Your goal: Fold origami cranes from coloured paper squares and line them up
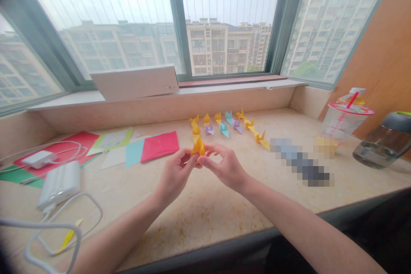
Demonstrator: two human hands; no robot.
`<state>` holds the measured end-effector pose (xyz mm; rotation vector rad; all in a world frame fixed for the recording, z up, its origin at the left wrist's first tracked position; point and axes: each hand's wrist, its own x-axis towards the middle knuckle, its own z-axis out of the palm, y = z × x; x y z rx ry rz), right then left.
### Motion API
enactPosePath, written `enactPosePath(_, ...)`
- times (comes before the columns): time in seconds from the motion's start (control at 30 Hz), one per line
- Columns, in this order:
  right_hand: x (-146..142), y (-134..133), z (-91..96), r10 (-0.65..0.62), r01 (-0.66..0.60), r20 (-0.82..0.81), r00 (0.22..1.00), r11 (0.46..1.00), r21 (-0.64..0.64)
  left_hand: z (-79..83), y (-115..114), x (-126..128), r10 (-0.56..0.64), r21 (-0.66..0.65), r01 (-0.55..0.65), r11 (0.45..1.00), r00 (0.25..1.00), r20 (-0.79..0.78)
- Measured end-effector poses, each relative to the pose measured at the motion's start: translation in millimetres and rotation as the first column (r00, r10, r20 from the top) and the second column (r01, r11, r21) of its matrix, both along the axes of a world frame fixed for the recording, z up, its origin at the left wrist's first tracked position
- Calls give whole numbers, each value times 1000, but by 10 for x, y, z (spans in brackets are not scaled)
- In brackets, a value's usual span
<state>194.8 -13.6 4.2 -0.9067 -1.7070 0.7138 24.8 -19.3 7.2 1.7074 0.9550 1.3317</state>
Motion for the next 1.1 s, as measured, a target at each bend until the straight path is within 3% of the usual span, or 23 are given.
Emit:
enactPosePath(0.1, -32, -22, 13, -4, 4, 15, 1000, 1000, -14, -19, 11, 5, -30, -31, 32, 999, 998, 54)
enactPosePath(0.47, 17, 93, -58, 52, -108, -264, 963, 973, -202, -22, 5, 1, -104, -144, 121, 982, 988, 116)
enactPosePath(0.63, -6, 80, -69, 94, -146, -275, 957, 973, -176, -9, 25, -20, -85, -161, 108, 981, 986, 141)
enactPosePath(0.87, -14, 54, -77, -21, 6, -226, 974, 998, -66, -24, 53, -10, -55, -161, 78, 984, 989, 140)
enactPosePath(1.1, -11, 16, -36, -108, 103, -174, 979, 994, -33, -1, 15, 5, -12, -98, 15, 995, 1000, 25)
